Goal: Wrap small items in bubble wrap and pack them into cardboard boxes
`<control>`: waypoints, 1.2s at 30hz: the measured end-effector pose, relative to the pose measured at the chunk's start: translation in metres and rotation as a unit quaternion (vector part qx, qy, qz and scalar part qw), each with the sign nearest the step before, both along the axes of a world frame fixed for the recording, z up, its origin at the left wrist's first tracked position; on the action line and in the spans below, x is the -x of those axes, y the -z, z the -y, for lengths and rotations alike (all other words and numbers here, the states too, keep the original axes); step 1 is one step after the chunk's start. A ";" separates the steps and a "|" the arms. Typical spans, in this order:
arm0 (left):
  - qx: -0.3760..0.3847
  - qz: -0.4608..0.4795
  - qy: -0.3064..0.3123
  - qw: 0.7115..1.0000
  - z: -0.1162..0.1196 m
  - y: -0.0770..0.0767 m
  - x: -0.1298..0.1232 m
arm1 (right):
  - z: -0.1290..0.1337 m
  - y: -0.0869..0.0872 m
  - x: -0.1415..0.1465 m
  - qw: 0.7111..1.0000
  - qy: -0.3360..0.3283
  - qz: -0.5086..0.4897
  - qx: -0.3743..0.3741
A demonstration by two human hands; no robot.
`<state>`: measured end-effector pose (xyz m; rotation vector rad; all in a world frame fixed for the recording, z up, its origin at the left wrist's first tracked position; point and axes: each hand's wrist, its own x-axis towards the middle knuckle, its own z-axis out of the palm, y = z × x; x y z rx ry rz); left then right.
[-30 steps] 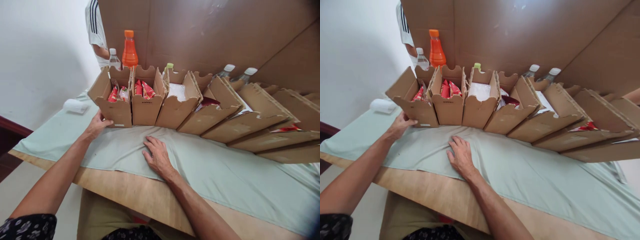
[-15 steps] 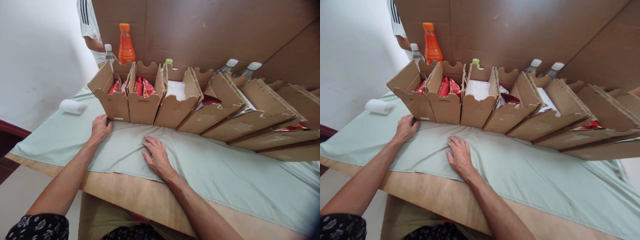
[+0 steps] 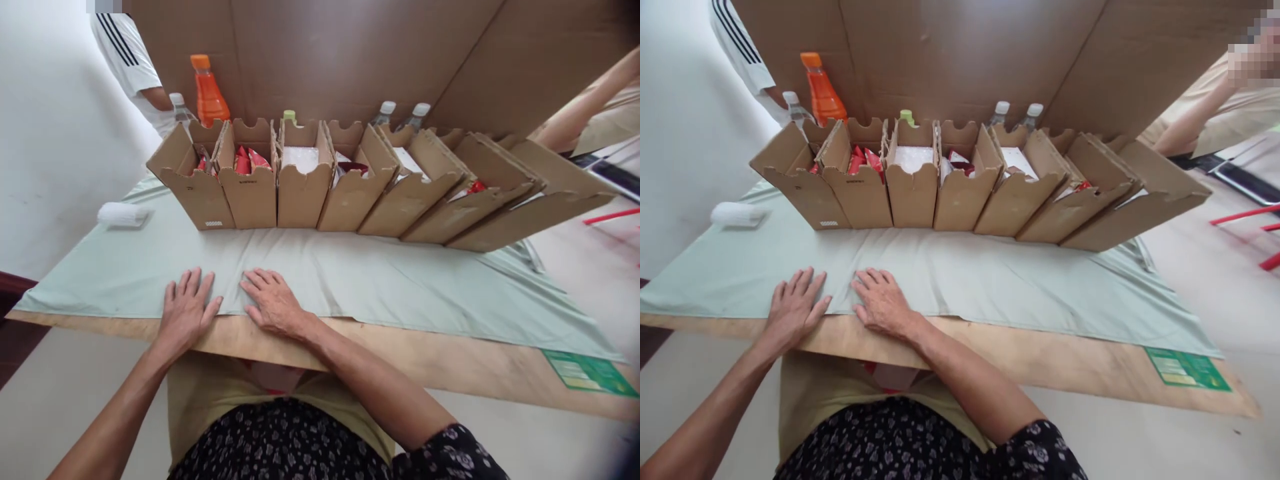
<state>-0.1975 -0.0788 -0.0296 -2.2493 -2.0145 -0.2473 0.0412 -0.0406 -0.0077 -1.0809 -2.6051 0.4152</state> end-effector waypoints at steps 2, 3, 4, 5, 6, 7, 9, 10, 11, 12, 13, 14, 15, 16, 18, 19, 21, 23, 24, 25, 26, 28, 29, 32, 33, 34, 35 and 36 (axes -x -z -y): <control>-0.008 0.006 0.031 0.999 0.026 0.002 -0.008 | 0.026 0.000 0.005 0.999 -0.032 -0.021 -0.001; -0.012 0.012 0.044 0.999 0.036 0.002 -0.012 | 0.039 0.000 0.006 0.998 -0.046 -0.041 0.006; -0.017 0.019 0.054 0.998 0.044 0.003 -0.014 | 0.052 -0.001 0.004 0.996 -0.056 -0.070 0.019; -0.021 0.027 0.061 0.998 0.050 0.002 -0.016 | 0.064 -0.002 -0.001 0.993 -0.058 -0.102 0.034; -0.024 0.037 0.065 0.997 0.053 0.001 -0.016 | 0.075 -0.003 -0.009 0.989 -0.048 -0.134 0.045; -0.024 0.049 0.068 0.996 0.055 0.000 -0.015 | 0.084 -0.003 -0.021 0.986 -0.025 -0.160 0.047; -0.021 0.083 0.064 0.994 0.054 -0.004 -0.010 | 0.097 -0.004 -0.056 0.982 0.056 -0.180 0.014; -0.019 0.102 0.059 0.993 0.051 -0.006 -0.006 | 0.102 -0.003 -0.077 0.981 0.102 -0.166 -0.016; -0.017 0.120 0.053 0.991 0.047 -0.009 -0.002 | 0.105 -0.002 -0.099 0.978 0.148 -0.142 -0.047; -0.014 0.134 0.051 0.990 0.042 -0.012 0.001 | 0.107 -0.001 -0.119 0.973 0.190 -0.110 -0.071; -0.012 0.143 0.052 0.988 0.037 -0.014 0.003 | 0.107 0.001 -0.137 0.966 0.229 -0.078 -0.086; -0.013 0.146 0.056 0.988 0.032 -0.015 0.003 | 0.107 0.003 -0.151 0.959 0.261 -0.048 -0.096; -0.017 0.145 0.062 0.987 0.026 -0.015 0.001 | 0.106 0.004 -0.161 0.953 0.284 -0.024 -0.102; -0.025 0.142 0.069 0.987 0.021 -0.015 -0.002 | 0.103 0.006 -0.165 0.949 0.298 -0.005 -0.106; -0.055 0.145 0.083 0.984 0.010 -0.014 -0.012 | 0.093 0.009 -0.163 0.945 0.305 0.013 -0.116; -0.071 0.150 0.090 0.982 0.006 -0.012 -0.017 | 0.086 0.009 -0.158 0.946 0.302 0.015 -0.120; -0.097 0.161 0.105 0.977 0.000 -0.010 -0.026 | 0.073 0.010 -0.146 0.947 0.294 0.012 -0.126; -0.110 0.164 0.115 0.974 -0.003 -0.008 -0.031 | 0.064 0.009 -0.138 0.950 0.286 0.008 -0.126; -0.113 0.161 0.117 0.973 -0.002 -0.008 -0.032 | 0.062 0.008 -0.136 0.952 0.281 0.008 -0.126; -0.114 0.158 0.120 0.973 -0.002 -0.008 -0.032 | 0.061 0.008 -0.136 0.953 0.275 0.008 -0.124; -0.113 0.155 0.124 0.974 -0.001 -0.009 -0.032 | 0.062 0.008 -0.138 0.955 0.269 0.010 -0.123; -0.105 0.149 0.137 0.974 0.002 -0.010 -0.031 | 0.068 0.007 -0.143 0.959 0.258 0.014 -0.119; -0.100 0.147 0.143 0.974 0.003 -0.011 -0.031 | 0.072 0.007 -0.146 0.960 0.253 0.017 -0.117; -0.088 0.145 0.159 0.973 0.008 -0.013 -0.030 | 0.083 0.006 -0.152 0.963 0.242 0.023 -0.113; -0.086 0.145 0.162 0.972 0.010 -0.014 -0.030 | 0.086 0.006 -0.153 0.964 0.240 0.024 -0.113; -0.086 0.146 0.165 0.972 0.012 -0.014 -0.030 | 0.089 0.006 -0.153 0.964 0.238 0.024 -0.112; -0.089 0.147 0.166 0.971 0.014 -0.014 -0.030 | 0.090 0.006 -0.153 0.964 0.238 0.024 -0.113; -0.092 0.149 0.165 0.971 0.016 -0.014 -0.030 | 0.091 0.007 -0.153 0.964 0.238 0.023 -0.114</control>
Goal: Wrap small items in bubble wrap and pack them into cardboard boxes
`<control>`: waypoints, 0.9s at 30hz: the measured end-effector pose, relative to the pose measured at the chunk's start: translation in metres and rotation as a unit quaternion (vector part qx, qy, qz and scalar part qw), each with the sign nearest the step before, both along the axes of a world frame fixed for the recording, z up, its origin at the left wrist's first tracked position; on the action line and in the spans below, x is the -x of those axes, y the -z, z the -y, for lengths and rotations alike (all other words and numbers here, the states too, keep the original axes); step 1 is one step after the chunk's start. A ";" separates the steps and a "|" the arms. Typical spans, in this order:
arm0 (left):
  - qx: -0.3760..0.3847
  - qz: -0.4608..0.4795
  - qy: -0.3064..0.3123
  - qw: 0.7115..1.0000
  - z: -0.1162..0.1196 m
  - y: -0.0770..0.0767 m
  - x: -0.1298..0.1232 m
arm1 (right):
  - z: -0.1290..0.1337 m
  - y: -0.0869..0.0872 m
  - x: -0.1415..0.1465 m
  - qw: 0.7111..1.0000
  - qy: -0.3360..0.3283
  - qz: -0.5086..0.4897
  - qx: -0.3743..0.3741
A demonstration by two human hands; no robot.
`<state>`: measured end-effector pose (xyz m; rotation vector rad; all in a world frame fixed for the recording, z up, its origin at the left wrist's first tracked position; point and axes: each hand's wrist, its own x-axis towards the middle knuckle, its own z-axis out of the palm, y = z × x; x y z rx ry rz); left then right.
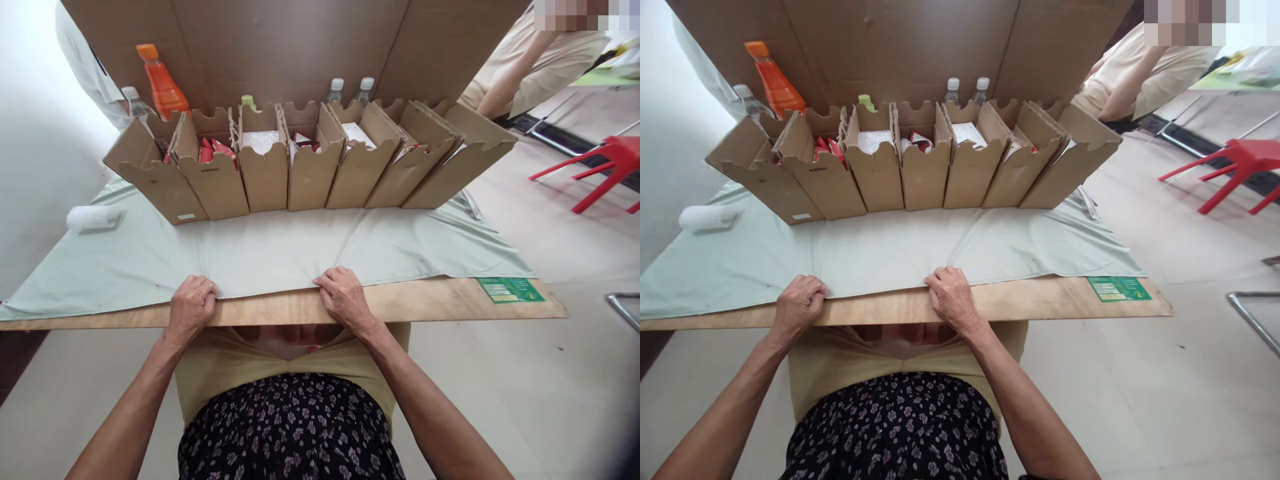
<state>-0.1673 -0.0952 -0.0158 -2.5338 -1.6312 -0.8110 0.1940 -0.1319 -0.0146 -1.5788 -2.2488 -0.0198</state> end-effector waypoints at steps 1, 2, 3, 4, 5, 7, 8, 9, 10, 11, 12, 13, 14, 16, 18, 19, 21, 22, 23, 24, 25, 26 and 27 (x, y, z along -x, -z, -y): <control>-0.004 0.003 -0.003 1.000 0.002 0.001 0.000 | 0.000 0.000 0.000 1.000 0.000 0.000 -0.002; -0.009 0.006 -0.007 1.000 0.004 0.002 -0.001 | 0.000 0.001 0.001 1.000 0.001 -0.001 -0.004; -0.014 0.010 -0.014 1.000 0.005 0.003 -0.001 | -0.001 0.001 0.001 1.000 0.002 -0.002 -0.007; -0.020 0.015 -0.022 0.999 0.006 0.005 -0.002 | -0.002 0.001 0.001 1.000 0.002 -0.002 -0.010; -0.027 0.019 -0.033 0.999 0.007 0.006 -0.004 | -0.004 0.002 0.001 1.000 0.003 -0.003 -0.014; -0.041 0.027 -0.063 0.997 0.008 0.009 -0.007 | -0.006 0.002 0.000 1.000 0.005 -0.006 -0.021; -0.048 0.030 -0.078 0.995 0.008 0.011 -0.008 | -0.007 0.002 0.000 1.000 0.007 -0.008 -0.024; -0.052 0.030 -0.092 0.994 0.008 0.012 -0.009 | -0.007 0.002 -0.001 1.000 0.008 -0.010 -0.026; -0.054 0.030 -0.102 0.993 0.007 0.013 -0.010 | -0.008 0.002 -0.001 0.999 0.010 -0.012 -0.029; -0.054 0.029 -0.107 0.992 0.007 0.013 -0.011 | -0.008 0.002 -0.001 0.999 0.011 -0.014 -0.031; -0.053 0.027 -0.108 0.992 0.007 0.014 -0.011 | -0.007 0.002 -0.001 0.999 0.011 -0.016 -0.033; -0.050 0.025 -0.104 0.993 0.007 0.014 -0.011 | -0.007 0.002 -0.001 0.999 0.011 -0.017 -0.034; -0.048 0.025 -0.099 0.994 0.007 0.013 -0.011 | -0.007 0.003 -0.001 0.999 0.010 -0.017 -0.035; -0.045 0.024 -0.085 0.995 0.007 0.012 -0.009 | -0.006 0.003 0.000 0.999 0.009 -0.015 -0.035; -0.045 0.024 -0.075 0.996 0.007 0.011 -0.007 | -0.004 0.003 0.001 0.999 0.009 -0.008 -0.036; -0.046 0.026 -0.071 0.996 0.008 0.011 -0.007 | -0.003 0.003 0.000 0.999 0.010 -0.003 -0.036; -0.050 0.031 -0.064 0.996 0.010 0.011 -0.006 | 0.002 0.003 -0.004 0.999 0.017 0.011 -0.038; -0.051 0.035 -0.061 0.996 0.011 0.010 -0.005 | 0.005 0.002 -0.009 0.999 0.026 0.019 -0.040; -0.052 0.039 -0.060 0.996 0.012 0.010 -0.004 | 0.008 0.001 -0.016 0.998 0.040 0.027 -0.043; -0.053 0.042 -0.060 0.996 0.013 0.010 -0.003 | 0.012 0.000 -0.027 0.997 0.058 0.035 -0.048; -0.055 0.043 -0.058 0.996 0.014 0.009 0.000 | 0.016 -0.002 -0.041 0.995 0.079 0.040 -0.052; -0.057 0.040 -0.057 0.996 0.014 0.009 0.004 | 0.020 -0.003 -0.057 0.992 0.100 0.048 -0.057; -0.062 0.033 -0.055 0.996 0.014 0.008 0.009 | 0.024 -0.005 -0.076 0.989 0.122 0.061 -0.062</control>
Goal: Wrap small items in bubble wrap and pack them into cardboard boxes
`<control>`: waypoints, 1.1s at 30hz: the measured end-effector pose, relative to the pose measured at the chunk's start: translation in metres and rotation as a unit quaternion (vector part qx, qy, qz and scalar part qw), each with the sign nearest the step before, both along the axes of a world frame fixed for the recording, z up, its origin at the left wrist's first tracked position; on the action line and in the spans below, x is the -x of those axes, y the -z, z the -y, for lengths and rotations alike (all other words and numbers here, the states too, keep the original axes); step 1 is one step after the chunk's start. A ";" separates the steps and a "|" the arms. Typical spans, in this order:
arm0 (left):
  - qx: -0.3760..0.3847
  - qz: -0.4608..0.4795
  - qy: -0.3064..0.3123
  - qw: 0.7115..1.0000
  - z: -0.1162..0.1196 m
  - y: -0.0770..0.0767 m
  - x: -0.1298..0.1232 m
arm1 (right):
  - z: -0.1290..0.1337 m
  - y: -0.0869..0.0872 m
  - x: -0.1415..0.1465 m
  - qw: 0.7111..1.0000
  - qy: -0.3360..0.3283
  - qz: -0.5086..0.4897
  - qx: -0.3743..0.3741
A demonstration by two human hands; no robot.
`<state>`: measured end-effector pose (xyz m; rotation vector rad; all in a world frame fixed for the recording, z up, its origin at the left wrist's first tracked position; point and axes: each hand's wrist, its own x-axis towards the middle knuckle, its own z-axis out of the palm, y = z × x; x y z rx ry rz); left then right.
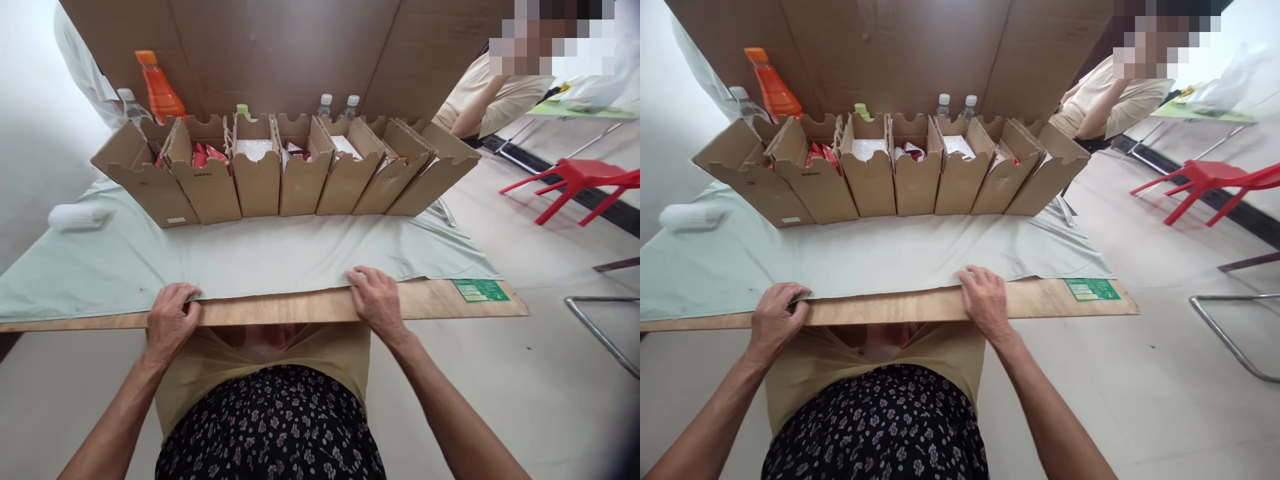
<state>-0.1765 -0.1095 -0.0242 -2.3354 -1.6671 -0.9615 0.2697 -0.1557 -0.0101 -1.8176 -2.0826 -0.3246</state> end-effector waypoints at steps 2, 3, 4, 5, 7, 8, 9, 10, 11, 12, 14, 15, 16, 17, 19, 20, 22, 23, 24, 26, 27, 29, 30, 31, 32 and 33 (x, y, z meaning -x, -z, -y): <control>-0.006 -0.023 0.000 1.000 -0.001 -0.001 0.013 | 0.005 -0.002 -0.040 0.998 0.047 0.041 -0.011; -0.007 -0.034 -0.003 0.999 -0.002 -0.001 0.019 | 0.006 -0.003 -0.059 0.995 0.072 0.065 -0.016; -0.006 -0.041 -0.010 0.999 -0.003 -0.001 0.025 | 0.006 -0.003 -0.077 0.992 0.094 0.086 -0.020; -0.004 -0.045 -0.019 0.999 -0.004 -0.001 0.031 | 0.005 -0.003 -0.091 0.989 0.111 0.100 -0.022; 0.001 -0.048 -0.035 0.998 -0.007 -0.001 0.037 | -0.002 0.000 -0.111 0.986 0.123 0.109 -0.019; 0.000 -0.053 -0.040 0.998 -0.008 -0.001 0.038 | -0.007 0.001 -0.116 0.987 0.120 0.109 -0.016; -0.005 -0.061 -0.040 0.997 -0.009 0.000 0.039 | -0.011 0.003 -0.119 0.987 0.114 0.109 -0.013; -0.013 -0.072 -0.035 0.997 -0.010 0.000 0.039 | -0.015 0.005 -0.120 0.988 0.108 0.109 -0.012; -0.026 -0.085 -0.026 0.996 -0.011 0.000 0.038 | -0.017 0.007 -0.120 0.988 0.105 0.109 -0.012; -0.043 -0.099 -0.016 0.994 -0.012 0.001 0.038 | -0.018 0.009 -0.120 0.989 0.103 0.109 -0.014; -0.078 -0.113 0.000 0.991 -0.013 0.001 0.039 | -0.013 0.012 -0.123 0.988 0.105 0.108 -0.022; -0.091 -0.113 0.003 0.989 -0.014 0.002 0.040 | -0.007 0.012 -0.125 0.988 0.109 0.107 -0.027; -0.100 -0.112 0.004 0.989 -0.014 0.002 0.041 | 0.000 0.012 -0.129 0.987 0.114 0.107 -0.033; -0.106 -0.110 0.003 0.988 -0.015 0.003 0.042 | 0.008 0.011 -0.134 0.986 0.119 0.106 -0.038; -0.112 -0.112 0.000 0.987 -0.015 0.004 0.044 | 0.025 0.007 -0.144 0.985 0.124 0.111 -0.046; -0.114 -0.115 -0.001 0.987 -0.015 0.004 0.045 | 0.031 0.004 -0.148 0.984 0.121 0.119 -0.045; -0.114 -0.121 -0.002 0.986 -0.016 0.005 0.047 | 0.035 -0.001 -0.154 0.984 0.107 0.139 -0.035; -0.112 -0.121 -0.004 0.986 -0.016 0.006 0.048 | 0.032 -0.003 -0.156 0.984 0.100 0.147 -0.028; -0.110 -0.122 -0.007 0.986 -0.016 0.006 0.048 | 0.027 -0.004 -0.157 0.984 0.094 0.153 -0.021; -0.108 -0.120 -0.013 0.987 -0.017 0.006 0.048 | 0.012 -0.003 -0.155 0.984 0.089 0.153 -0.012; -0.108 -0.120 -0.014 0.987 -0.017 0.006 0.048 | 0.003 -0.001 -0.154 0.985 0.089 0.150 -0.011; -0.109 -0.122 -0.012 0.986 -0.018 0.006 0.048 | -0.011 0.002 -0.153 0.985 0.095 0.144 -0.013; -0.110 -0.124 -0.010 0.986 -0.018 0.006 0.047 | -0.015 0.004 -0.153 0.985 0.100 0.139 -0.015; -0.111 -0.126 -0.008 0.986 -0.018 0.005 0.047 | -0.018 0.006 -0.153 0.985 0.107 0.135 -0.018; -0.112 -0.128 -0.006 0.985 -0.018 0.005 0.047 | -0.018 0.008 -0.155 0.985 0.113 0.131 -0.021; -0.111 -0.129 -0.004 0.985 -0.018 0.004 0.047 | -0.016 0.010 -0.156 0.985 0.118 0.127 -0.022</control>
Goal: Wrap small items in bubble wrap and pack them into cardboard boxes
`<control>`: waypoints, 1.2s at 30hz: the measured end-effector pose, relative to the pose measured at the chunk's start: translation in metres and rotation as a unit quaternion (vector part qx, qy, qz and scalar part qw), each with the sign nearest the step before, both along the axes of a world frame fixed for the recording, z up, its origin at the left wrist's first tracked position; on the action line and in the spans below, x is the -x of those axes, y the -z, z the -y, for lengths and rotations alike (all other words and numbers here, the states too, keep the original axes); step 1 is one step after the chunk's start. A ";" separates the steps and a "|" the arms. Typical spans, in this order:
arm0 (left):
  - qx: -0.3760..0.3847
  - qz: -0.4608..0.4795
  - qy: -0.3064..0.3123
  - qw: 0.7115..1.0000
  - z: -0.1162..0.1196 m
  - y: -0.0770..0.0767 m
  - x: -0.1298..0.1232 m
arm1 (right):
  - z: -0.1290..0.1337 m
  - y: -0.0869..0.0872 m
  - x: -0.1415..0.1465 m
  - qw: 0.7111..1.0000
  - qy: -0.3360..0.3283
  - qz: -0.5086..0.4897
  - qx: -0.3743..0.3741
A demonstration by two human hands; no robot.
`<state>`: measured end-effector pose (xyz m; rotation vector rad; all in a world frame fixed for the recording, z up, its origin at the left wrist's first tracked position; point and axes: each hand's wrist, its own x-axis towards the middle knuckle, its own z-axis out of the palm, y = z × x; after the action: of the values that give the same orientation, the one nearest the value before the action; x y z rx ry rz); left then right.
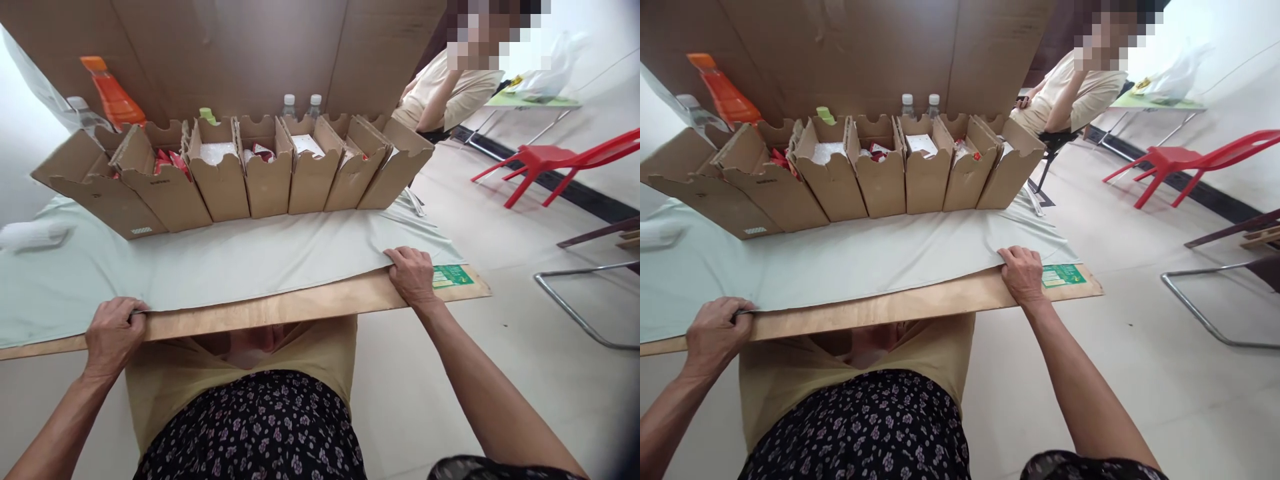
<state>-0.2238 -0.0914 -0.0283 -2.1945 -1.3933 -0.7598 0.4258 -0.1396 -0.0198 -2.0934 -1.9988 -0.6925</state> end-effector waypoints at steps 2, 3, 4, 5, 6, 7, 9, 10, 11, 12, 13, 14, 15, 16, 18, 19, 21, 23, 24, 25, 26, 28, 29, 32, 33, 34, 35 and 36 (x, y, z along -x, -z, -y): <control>0.003 -0.003 0.004 1.000 0.001 -0.001 0.001 | 0.007 0.002 -0.004 1.000 0.005 -0.005 0.000; 0.005 -0.004 0.006 1.000 0.001 -0.001 0.002 | 0.012 0.002 -0.006 1.000 0.004 -0.006 0.003; 0.008 -0.005 0.007 1.000 0.002 -0.001 0.002 | 0.017 0.003 -0.008 1.000 0.002 -0.006 0.005; 0.010 -0.006 0.009 1.000 0.002 0.000 0.002 | 0.021 0.003 -0.009 1.000 -0.001 -0.005 0.008; 0.008 -0.006 0.013 1.000 0.003 0.000 0.003 | 0.026 0.003 -0.010 1.000 -0.005 -0.005 0.010; 0.004 -0.006 0.018 1.000 0.004 0.000 0.003 | 0.029 0.002 -0.011 1.000 -0.010 -0.004 0.011; -0.014 -0.004 0.033 0.999 0.005 0.000 0.002 | 0.036 0.003 -0.012 1.000 -0.019 -0.002 0.010; -0.024 -0.003 0.039 0.999 0.005 0.000 0.002 | 0.038 0.003 -0.013 1.000 -0.023 -0.002 0.008; -0.033 -0.002 0.044 0.999 0.005 0.000 0.001 | 0.040 0.004 -0.013 1.000 -0.026 -0.003 0.005; -0.038 -0.001 0.046 0.998 0.005 0.000 0.001 | 0.042 0.004 -0.013 1.000 -0.029 -0.004 0.002; -0.041 -0.001 0.048 0.998 0.006 -0.001 0.001 | 0.043 0.005 -0.013 1.000 -0.031 -0.005 0.000; -0.042 0.000 0.049 0.998 0.007 -0.001 0.000 | 0.045 0.006 -0.014 0.999 -0.033 -0.008 -0.003; -0.042 0.001 0.050 0.998 0.008 0.000 0.000 | 0.046 0.007 -0.014 0.999 -0.035 -0.010 -0.006; -0.040 0.004 0.051 0.998 0.009 0.000 0.000 | 0.047 0.007 -0.014 0.999 -0.037 -0.012 -0.009; -0.032 0.024 0.048 0.998 0.013 0.001 0.000 | 0.049 0.009 -0.014 0.999 -0.042 -0.017 -0.019; -0.026 0.037 0.045 0.998 0.015 0.002 -0.001 | 0.049 0.009 -0.014 0.999 -0.044 -0.019 -0.024; -0.015 0.061 0.037 0.997 0.018 0.003 -0.002 | 0.050 0.011 -0.015 0.998 -0.046 -0.021 -0.035; -0.004 0.074 0.029 0.997 0.019 0.003 -0.004 | 0.051 0.012 -0.015 0.998 -0.043 -0.023 -0.043; 0.002 0.077 0.023 0.997 0.020 0.002 -0.004 | 0.051 0.013 -0.015 0.998 -0.041 -0.024 -0.046; 0.011 0.081 0.016 0.997 0.020 0.000 -0.005 | 0.052 0.014 -0.015 0.998 -0.038 -0.025 -0.048; 0.024 0.084 0.008 0.996 0.020 -0.001 -0.005 | 0.052 0.015 -0.016 0.998 -0.034 -0.027 -0.049; 0.056 0.089 -0.005 0.994 0.021 -0.005 -0.006 | 0.052 0.016 -0.016 0.998 -0.025 -0.031 -0.049; 0.072 0.092 -0.012 0.993 0.021 -0.006 -0.006 | 0.052 0.016 -0.016 0.998 -0.019 -0.034 -0.047; 0.110 0.103 -0.035 0.988 0.022 -0.007 -0.006 | 0.050 0.017 -0.017 0.998 -0.006 -0.045 -0.039; 0.118 0.106 -0.044 0.986 0.022 -0.006 -0.006 | 0.049 0.017 -0.017 0.998 -0.004 -0.049 -0.036; 0.126 0.109 -0.052 0.985 0.022 -0.006 -0.006 | 0.048 0.017 -0.017 0.998 -0.004 -0.054 -0.034; 0.131 0.111 -0.059 0.983 0.022 -0.005 -0.006 | 0.047 0.017 -0.017 0.998 -0.006 -0.058 -0.032; 0.136 0.111 -0.065 0.982 0.022 -0.005 -0.006 | 0.046 0.017 -0.018 0.997 -0.008 -0.063 -0.031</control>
<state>-0.2182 -0.1132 -0.0235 -2.2431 -1.8278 -0.8300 0.4433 -0.1855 -0.0369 -2.0307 -1.8999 -0.5959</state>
